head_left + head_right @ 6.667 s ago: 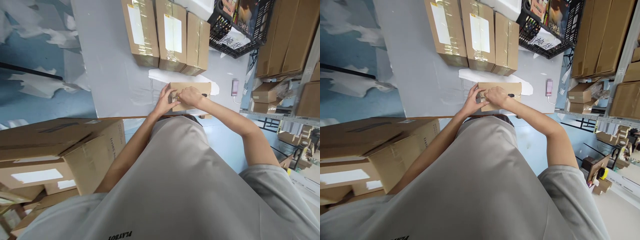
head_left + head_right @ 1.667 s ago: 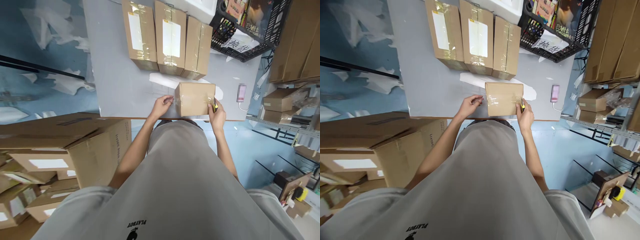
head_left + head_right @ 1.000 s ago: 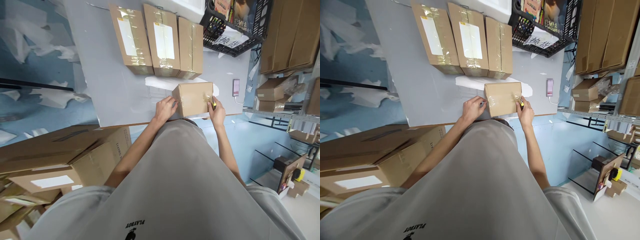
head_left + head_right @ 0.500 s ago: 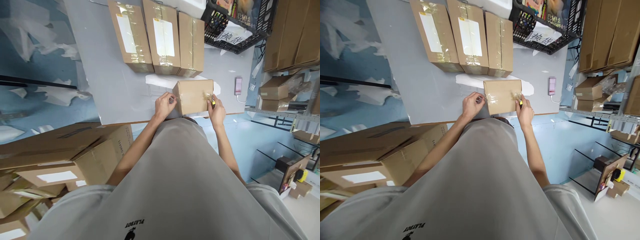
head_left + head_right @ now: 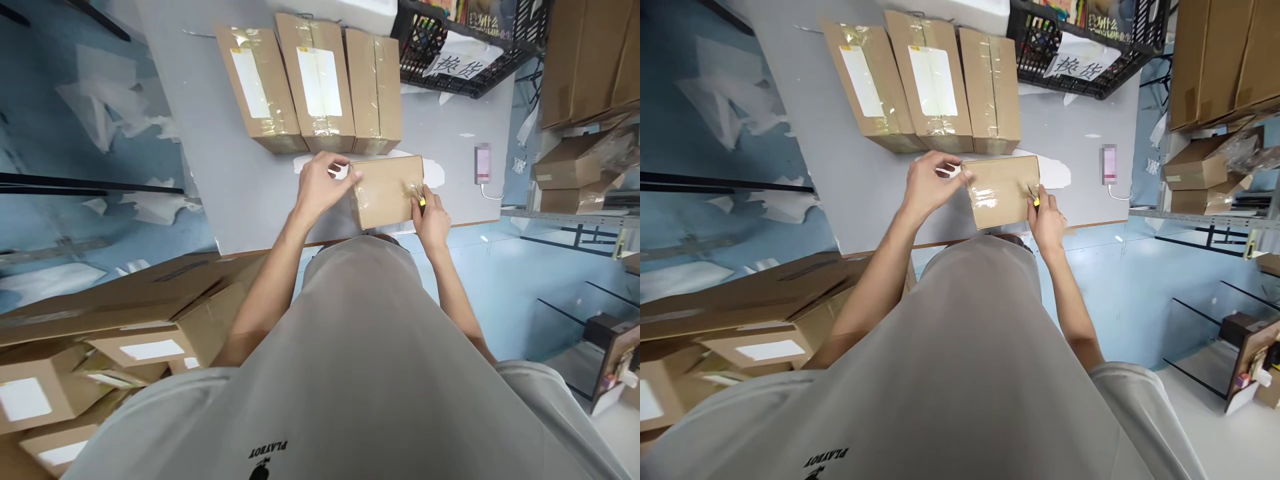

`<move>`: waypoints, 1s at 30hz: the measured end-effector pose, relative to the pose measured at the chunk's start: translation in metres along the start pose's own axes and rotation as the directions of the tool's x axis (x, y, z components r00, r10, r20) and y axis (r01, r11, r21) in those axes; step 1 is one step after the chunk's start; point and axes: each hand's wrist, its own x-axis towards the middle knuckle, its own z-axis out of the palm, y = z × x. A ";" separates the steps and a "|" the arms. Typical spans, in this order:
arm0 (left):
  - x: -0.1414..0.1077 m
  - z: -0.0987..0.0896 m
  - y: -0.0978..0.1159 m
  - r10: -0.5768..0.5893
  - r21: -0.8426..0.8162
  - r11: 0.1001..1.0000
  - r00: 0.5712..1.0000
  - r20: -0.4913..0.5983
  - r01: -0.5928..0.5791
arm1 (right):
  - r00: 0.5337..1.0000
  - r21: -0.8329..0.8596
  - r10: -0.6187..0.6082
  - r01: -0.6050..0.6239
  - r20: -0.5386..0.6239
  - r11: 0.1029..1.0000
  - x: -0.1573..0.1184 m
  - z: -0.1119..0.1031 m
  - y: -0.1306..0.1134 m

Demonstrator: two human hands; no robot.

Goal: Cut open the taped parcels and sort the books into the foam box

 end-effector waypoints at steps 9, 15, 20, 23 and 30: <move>-0.002 -0.012 -0.002 -0.025 0.030 0.999 0.992 0.125 0.021 | 1.000 0.025 -0.009 0.010 -0.006 1.000 0.000 0.007 -0.005; -0.002 -0.014 0.000 -0.064 0.034 0.998 0.990 0.128 0.060 | 1.000 0.160 -0.018 0.018 0.001 0.987 -0.017 -0.017 -0.024; -0.001 -0.017 0.002 -0.081 0.034 0.996 0.985 0.153 0.077 | 0.938 0.335 -0.203 0.103 0.281 0.936 -0.027 -0.017 -0.070; 0.000 -0.022 0.008 -0.094 0.055 0.995 0.982 0.163 0.086 | 0.887 0.379 -0.306 0.167 0.346 0.910 -0.022 -0.011 -0.096; -0.004 -0.025 0.025 -0.141 0.105 0.987 0.977 0.158 0.125 | 0.860 0.149 -0.259 0.215 0.439 0.965 -0.016 -0.031 -0.131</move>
